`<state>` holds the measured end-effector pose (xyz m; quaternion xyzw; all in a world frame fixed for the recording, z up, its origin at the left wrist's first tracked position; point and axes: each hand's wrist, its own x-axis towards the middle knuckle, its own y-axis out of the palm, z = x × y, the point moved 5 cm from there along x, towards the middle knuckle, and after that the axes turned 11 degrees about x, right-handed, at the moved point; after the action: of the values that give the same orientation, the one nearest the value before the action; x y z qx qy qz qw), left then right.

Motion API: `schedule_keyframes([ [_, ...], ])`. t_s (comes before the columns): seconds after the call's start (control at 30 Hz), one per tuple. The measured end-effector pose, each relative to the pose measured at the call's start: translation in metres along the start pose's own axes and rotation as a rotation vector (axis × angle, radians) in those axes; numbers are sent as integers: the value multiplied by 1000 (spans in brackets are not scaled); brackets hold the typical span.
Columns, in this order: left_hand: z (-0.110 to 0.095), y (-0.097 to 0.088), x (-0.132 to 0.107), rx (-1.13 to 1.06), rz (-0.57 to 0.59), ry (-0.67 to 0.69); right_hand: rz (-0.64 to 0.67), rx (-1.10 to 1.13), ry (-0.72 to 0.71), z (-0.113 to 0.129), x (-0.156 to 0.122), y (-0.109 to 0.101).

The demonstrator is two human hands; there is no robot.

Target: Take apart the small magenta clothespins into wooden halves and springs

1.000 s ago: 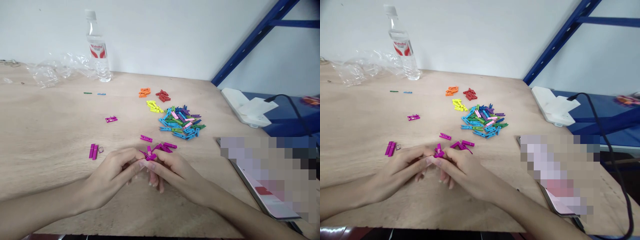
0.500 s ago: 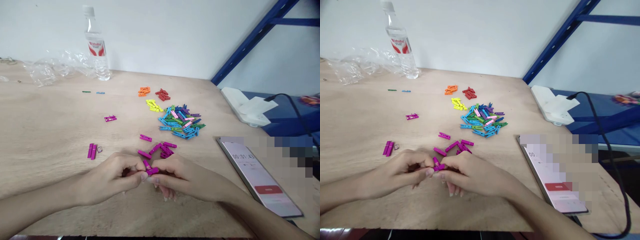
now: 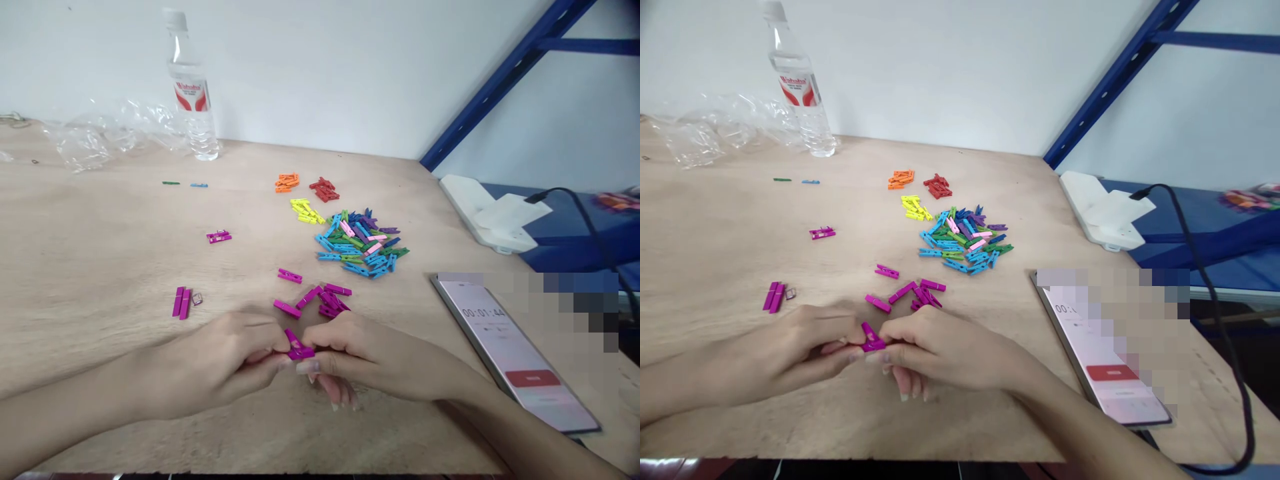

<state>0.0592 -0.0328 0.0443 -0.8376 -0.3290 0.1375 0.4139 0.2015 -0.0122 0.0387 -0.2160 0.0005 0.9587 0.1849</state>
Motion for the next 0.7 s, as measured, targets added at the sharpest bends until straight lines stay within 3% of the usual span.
schedule_keyframes([
  [0.23,-1,3,-1,-10,-81,46,-16,62,7,-2,1,2],
  [0.47,8,-2,3,-180,-168,-102,-144,143,-66,-10,5,-1],
  [0.7,11,-3,-7,20,-311,-143,-23,228,-6,-9,6,4],
])
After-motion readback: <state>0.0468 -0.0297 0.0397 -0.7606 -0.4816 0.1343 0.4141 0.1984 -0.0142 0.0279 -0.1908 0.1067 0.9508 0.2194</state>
